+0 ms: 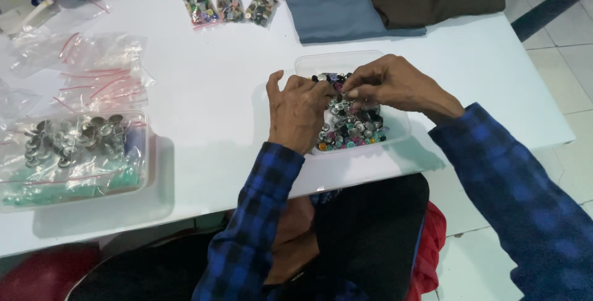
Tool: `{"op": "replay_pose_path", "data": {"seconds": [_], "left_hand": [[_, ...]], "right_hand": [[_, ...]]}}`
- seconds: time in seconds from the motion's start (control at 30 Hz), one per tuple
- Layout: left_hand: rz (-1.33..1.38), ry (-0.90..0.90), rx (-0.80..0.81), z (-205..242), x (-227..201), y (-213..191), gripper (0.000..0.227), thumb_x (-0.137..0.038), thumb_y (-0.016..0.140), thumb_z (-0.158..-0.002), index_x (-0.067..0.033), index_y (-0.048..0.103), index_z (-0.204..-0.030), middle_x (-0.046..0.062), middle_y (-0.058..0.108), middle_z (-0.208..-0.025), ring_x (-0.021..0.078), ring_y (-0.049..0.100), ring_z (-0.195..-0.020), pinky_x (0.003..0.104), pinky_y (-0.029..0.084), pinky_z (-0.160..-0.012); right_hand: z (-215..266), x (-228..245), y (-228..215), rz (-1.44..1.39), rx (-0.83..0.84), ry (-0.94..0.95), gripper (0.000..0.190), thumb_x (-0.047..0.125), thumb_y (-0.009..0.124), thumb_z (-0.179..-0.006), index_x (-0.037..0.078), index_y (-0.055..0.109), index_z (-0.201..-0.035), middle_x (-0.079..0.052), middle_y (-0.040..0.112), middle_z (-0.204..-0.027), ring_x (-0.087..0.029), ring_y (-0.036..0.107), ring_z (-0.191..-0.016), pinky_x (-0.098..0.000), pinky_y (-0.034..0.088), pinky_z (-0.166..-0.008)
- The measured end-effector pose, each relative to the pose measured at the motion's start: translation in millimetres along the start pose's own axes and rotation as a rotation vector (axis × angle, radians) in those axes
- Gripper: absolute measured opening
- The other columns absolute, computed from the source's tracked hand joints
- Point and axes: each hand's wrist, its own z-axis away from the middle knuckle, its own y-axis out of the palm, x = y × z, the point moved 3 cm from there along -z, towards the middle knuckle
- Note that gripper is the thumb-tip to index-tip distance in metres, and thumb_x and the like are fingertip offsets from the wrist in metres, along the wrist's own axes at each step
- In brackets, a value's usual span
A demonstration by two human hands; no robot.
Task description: Sorting through a container of mixed decorative items to pick out specific black buttons
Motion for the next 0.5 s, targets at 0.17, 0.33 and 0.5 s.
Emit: {"op": "replay_pose_path", "data": {"seconds": [0.17,0.33,0.5], "left_hand": [[-0.107,0.073,-0.112,-4,14,22,0.006,-0.022,0.072,-0.091,-0.0253,0.07,-0.096,-0.004,0.074,-0.082,0.0181,0.068,-0.103,0.062,0.013,-0.116],[-0.17,0.162,-0.289,-1,0,4,0.006,-0.014,0.077,-0.089,-0.0177,0.073,-0.092,0.003,0.076,-0.083,0.0232,0.071,-0.102,0.065,0.021,-0.116],[-0.085,0.259,-0.614,24,-19,-50,0.013,-0.012,0.075,-0.093,-0.0162,0.073,-0.105,0.0,0.073,-0.093,0.0205,0.07,-0.099,0.052,0.034,-0.114]], "right_hand": [[-2,-12,12,-0.194,-0.064,-0.15,0.019,-0.003,0.065,-0.093,-0.006,0.071,-0.111,-0.023,0.075,-0.091,-0.025,0.075,-0.082,-0.0318,0.065,-0.071],[14,10,16,-0.074,-0.18,-0.296,0.015,-0.002,0.065,-0.096,-0.005,0.071,-0.11,-0.024,0.072,-0.087,-0.027,0.074,-0.079,-0.035,0.066,-0.067],[55,63,41,0.036,-0.561,-0.564,0.01,-0.005,0.072,-0.099,-0.002,0.073,-0.108,-0.018,0.074,-0.082,-0.024,0.075,-0.073,-0.0317,0.063,-0.063]]}}
